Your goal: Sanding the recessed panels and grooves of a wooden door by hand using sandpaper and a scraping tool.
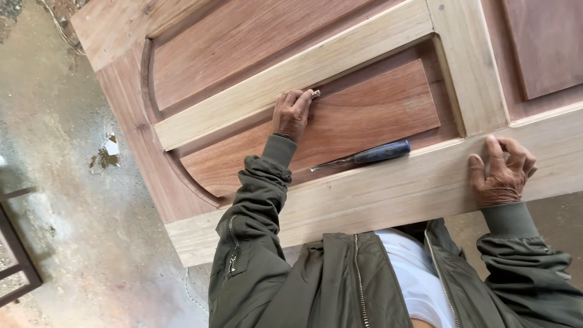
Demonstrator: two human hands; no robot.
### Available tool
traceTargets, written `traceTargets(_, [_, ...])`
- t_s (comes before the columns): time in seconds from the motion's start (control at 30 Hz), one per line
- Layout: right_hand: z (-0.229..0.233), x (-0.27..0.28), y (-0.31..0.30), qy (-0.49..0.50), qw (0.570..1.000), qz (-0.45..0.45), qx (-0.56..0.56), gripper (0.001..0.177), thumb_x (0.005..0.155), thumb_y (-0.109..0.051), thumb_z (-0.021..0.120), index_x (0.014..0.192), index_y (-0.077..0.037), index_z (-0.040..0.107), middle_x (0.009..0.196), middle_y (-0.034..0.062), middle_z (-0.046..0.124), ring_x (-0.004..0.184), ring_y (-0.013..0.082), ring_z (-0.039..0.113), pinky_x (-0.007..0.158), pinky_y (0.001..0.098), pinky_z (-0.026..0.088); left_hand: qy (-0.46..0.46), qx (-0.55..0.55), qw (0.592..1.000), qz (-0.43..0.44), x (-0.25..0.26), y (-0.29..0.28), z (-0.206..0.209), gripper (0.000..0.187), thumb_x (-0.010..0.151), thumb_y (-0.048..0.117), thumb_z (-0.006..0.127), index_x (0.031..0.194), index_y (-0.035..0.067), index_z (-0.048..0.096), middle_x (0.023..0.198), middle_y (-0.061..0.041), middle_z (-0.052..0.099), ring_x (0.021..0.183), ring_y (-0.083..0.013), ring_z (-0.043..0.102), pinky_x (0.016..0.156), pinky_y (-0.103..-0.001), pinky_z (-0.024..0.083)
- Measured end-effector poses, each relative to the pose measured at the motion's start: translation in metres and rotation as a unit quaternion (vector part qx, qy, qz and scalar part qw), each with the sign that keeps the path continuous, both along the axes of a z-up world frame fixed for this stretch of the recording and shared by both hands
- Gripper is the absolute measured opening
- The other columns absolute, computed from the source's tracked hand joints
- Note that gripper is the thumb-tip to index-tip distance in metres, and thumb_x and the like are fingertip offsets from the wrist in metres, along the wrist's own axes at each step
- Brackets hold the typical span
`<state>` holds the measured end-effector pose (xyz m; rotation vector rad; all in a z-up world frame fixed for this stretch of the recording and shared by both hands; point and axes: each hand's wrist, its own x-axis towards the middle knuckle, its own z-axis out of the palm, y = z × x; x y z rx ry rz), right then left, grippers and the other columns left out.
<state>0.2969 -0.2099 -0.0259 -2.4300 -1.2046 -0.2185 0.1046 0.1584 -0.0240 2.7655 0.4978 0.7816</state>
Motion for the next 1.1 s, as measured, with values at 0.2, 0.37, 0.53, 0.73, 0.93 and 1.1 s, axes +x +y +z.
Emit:
traceTargets(0.2, [0.004,-0.002,0.002,-0.005,1.000,-0.007,0.019,0.036,0.087,-0.023,0.059,0.115,-0.001,0.062,0.113,0.0129,0.047,0.101,0.0303,0.036,0.084,0.0406,0.030,0.057,-0.010,0.998,-0.005,0.006,0.009,0.007,0.004,0.080,0.010,0.058,0.081,0.007,0.060,0.068,-0.005,0.040,0.064,-0.0218,0.041,0.055,-0.034,0.042])
traceTargets(0.37, [0.004,-0.001,0.003,0.000,1.000,-0.014,0.021,0.038,0.085,-0.024,0.061,0.115,0.000,0.062,0.112,0.0135,0.049,0.101,0.0292,0.037,0.083,0.0387,0.028,0.116,0.000,0.993,-0.021,0.015,0.011,0.000,0.013,0.075,0.001,0.054,0.084,0.009,0.057,0.072,-0.006,0.054,0.066,-0.0235,0.050,0.056,-0.032,0.043])
traceTargets(0.53, [0.006,0.001,0.006,-0.009,1.000,-0.022,0.020,0.038,0.083,-0.025,0.061,0.113,-0.001,0.061,0.111,0.0120,0.049,0.101,0.0278,0.038,0.083,0.0373,0.028,0.097,0.004,0.995,-0.037,0.068,-0.016,-0.005,0.006,0.077,0.009,0.058,0.073,0.010,0.053,0.067,-0.004,0.054,0.058,-0.0164,0.049,0.045,-0.027,0.041])
traceTargets(0.73, [0.007,0.001,0.007,-0.022,0.999,-0.026,0.019,0.036,0.081,-0.024,0.062,0.111,-0.004,0.062,0.110,0.0093,0.049,0.099,0.0262,0.041,0.083,0.0351,0.029,-0.008,-0.315,0.947,-0.064,0.157,-0.046,0.004,0.006,0.077,0.009,0.058,0.082,0.007,0.058,0.073,-0.005,0.062,0.062,-0.0107,0.058,0.055,-0.020,0.051])
traceTargets(0.93, [0.006,0.001,0.008,-0.021,0.999,-0.025,0.023,0.034,0.082,-0.024,0.062,0.110,-0.005,0.062,0.111,0.0082,0.049,0.099,0.0259,0.041,0.083,0.0347,0.029,-0.072,-0.775,0.625,-0.067,0.155,-0.025,0.018,0.004,0.076,0.008,0.060,0.079,0.005,0.058,0.070,-0.004,0.058,0.057,-0.0111,0.052,0.047,-0.021,0.045])
traceTargets(1.1, [0.005,0.000,0.006,-0.034,0.999,-0.022,0.021,0.036,0.081,-0.024,0.062,0.111,-0.005,0.062,0.111,0.0082,0.050,0.098,0.0261,0.041,0.083,0.0350,0.030,-0.063,-0.818,0.569,-0.047,0.137,-0.023,0.011,0.004,0.076,0.008,0.059,0.078,0.007,0.055,0.071,-0.006,0.056,0.056,-0.0132,0.052,0.046,-0.023,0.045])
